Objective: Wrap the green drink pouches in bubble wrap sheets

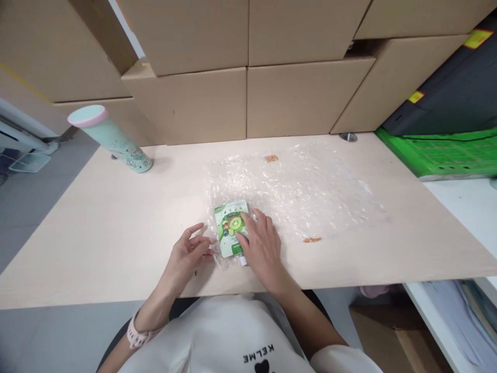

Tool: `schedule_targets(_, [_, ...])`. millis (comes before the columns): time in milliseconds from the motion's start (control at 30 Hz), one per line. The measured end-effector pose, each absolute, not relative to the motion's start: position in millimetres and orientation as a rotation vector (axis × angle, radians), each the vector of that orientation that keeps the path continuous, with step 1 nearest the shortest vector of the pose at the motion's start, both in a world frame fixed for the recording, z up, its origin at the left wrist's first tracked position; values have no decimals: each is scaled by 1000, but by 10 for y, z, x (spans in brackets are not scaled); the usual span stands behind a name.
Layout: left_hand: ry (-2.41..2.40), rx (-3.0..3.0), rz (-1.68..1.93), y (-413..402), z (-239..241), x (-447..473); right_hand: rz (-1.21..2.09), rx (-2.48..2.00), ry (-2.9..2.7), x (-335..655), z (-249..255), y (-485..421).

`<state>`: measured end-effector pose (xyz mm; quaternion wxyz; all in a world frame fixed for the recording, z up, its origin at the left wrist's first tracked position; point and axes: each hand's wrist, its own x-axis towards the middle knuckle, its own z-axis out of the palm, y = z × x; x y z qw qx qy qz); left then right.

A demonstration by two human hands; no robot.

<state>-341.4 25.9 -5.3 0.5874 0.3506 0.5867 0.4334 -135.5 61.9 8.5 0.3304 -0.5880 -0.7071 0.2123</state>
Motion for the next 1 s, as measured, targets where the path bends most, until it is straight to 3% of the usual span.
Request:
schedule_targets(133, [1358, 736, 1103, 291, 12, -3305, 354, -1410, -2178, -1324, 97, 582])
schedule_targets(600, [1227, 668, 1213, 268, 158, -3167, 662, -1345, -2072, -1289, 134, 528])
schedule_targets(800, [1138, 967, 1235, 203, 310, -3067, 1059, -1186, -1813, -1254, 243, 528])
schedule_targets(1000, [1129, 1692, 974, 305, 390, -2940, 1458, -1166, -1550, -1185, 273, 582])
